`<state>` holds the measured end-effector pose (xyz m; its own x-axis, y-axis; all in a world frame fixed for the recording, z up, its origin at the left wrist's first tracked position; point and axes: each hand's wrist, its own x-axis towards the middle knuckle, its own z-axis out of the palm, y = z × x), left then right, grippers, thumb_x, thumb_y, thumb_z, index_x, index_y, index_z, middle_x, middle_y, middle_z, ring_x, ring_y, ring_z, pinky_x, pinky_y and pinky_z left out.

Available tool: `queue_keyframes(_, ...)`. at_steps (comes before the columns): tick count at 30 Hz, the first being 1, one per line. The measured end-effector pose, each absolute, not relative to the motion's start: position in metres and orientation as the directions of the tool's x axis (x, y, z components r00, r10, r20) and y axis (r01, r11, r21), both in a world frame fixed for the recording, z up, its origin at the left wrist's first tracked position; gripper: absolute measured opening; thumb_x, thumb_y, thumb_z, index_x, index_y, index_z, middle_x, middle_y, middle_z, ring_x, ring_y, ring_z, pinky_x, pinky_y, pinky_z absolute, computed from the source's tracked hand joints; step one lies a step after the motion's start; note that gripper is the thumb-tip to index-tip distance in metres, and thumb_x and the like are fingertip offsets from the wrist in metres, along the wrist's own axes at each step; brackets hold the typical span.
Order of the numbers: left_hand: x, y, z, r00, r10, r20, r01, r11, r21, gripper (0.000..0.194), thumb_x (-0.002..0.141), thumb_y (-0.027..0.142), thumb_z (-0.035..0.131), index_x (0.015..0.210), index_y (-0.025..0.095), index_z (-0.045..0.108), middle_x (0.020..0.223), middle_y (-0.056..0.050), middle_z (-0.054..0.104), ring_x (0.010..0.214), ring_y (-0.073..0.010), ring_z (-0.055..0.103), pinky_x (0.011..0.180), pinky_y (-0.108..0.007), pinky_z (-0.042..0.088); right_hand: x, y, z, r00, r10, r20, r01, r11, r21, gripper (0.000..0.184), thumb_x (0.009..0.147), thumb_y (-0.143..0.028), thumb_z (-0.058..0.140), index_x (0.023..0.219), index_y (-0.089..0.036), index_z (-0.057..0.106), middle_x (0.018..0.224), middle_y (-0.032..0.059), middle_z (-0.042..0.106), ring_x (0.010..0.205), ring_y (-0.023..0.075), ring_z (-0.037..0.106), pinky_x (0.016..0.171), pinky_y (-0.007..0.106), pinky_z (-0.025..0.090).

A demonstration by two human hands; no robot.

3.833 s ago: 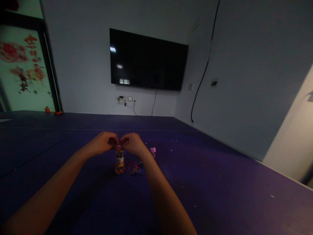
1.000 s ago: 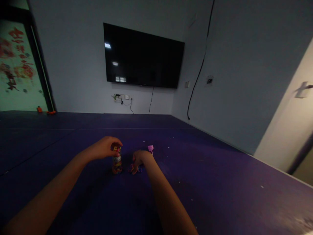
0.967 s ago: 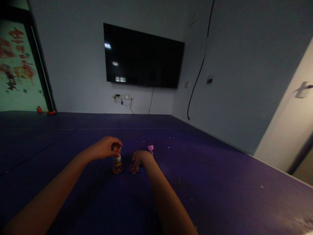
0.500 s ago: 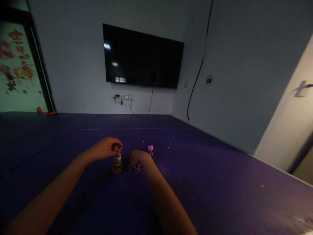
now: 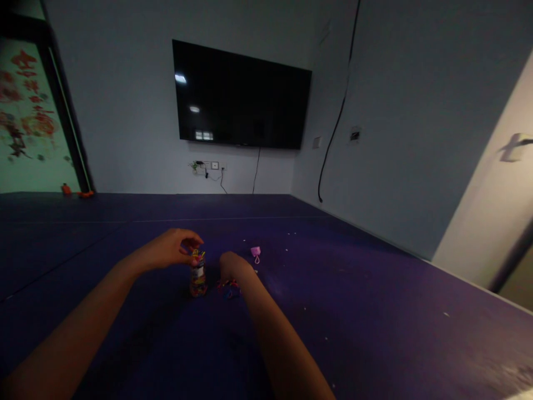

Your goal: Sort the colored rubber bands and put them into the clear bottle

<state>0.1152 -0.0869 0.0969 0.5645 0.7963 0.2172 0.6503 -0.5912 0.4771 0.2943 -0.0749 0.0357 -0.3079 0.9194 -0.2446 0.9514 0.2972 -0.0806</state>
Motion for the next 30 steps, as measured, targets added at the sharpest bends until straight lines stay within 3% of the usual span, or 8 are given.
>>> queue_keyframes(4,0.113,-0.091,0.103,0.58,0.781,0.233,0.645,-0.615,0.454,0.036,0.058,0.024,0.069,0.092,0.016,0.063,0.09,-0.005,0.068,0.084,-0.0185,0.062,0.073,-0.027,0.046,0.293,-0.075,0.036,-0.348,0.924,-0.16,0.934,0.356,0.023,0.027,0.062,-0.013,0.067,0.089,-0.011,0.07,0.091,0.0128,0.07,0.085,0.0208,0.066,0.062,0.018,0.045)
queue_keyframes(10,0.117,-0.094,0.104,0.634,0.741,0.223,0.634,-0.662,0.4,0.023,0.061,0.013,0.062,0.083,0.017,0.067,0.085,-0.003,0.071,0.081,-0.0159,0.062,0.073,-0.026,0.046,0.294,-0.074,0.033,-0.348,0.925,-0.149,0.937,0.35,-0.014,0.029,0.062,-0.015,0.068,0.09,-0.011,0.07,0.089,0.0119,0.07,0.081,0.0205,0.066,0.06,0.019,0.047)
queue_keyframes(16,0.119,-0.097,0.105,0.656,0.743,0.135,0.655,-0.649,0.388,0.024,0.063,0.008,0.059,0.082,0.017,0.071,0.088,-0.004,0.073,0.083,-0.0171,0.065,0.076,-0.027,0.046,0.295,-0.076,0.034,-0.377,0.917,-0.128,0.925,0.38,0.001,0.026,0.062,-0.015,0.069,0.087,-0.01,0.07,0.088,0.0127,0.07,0.083,0.0221,0.065,0.062,0.021,0.048)
queue_keyframes(26,0.122,-0.093,0.095,0.745,0.66,0.099,0.616,-0.737,0.279,0.021,0.066,0.011,0.057,0.079,0.02,0.071,0.083,-0.003,0.073,0.078,-0.0171,0.064,0.069,-0.024,0.043,0.293,-0.073,0.03,-0.339,0.934,-0.116,0.939,0.343,0.012,0.035,0.059,-0.016,0.071,0.094,-0.012,0.068,0.099,0.0136,0.067,0.091,0.0229,0.064,0.07,0.022,0.048)
queue_keyframes(30,0.124,-0.093,0.092,0.736,0.665,0.122,0.616,-0.734,0.286,0.018,0.067,0.013,0.056,0.076,0.02,0.071,0.079,-0.002,0.072,0.075,-0.0162,0.064,0.068,-0.024,0.042,0.293,-0.073,0.028,-0.328,0.939,-0.107,0.944,0.331,0.009,0.037,0.058,-0.015,0.072,0.095,-0.012,0.067,0.099,0.014,0.067,0.092,0.0241,0.064,0.071,0.022,0.048)
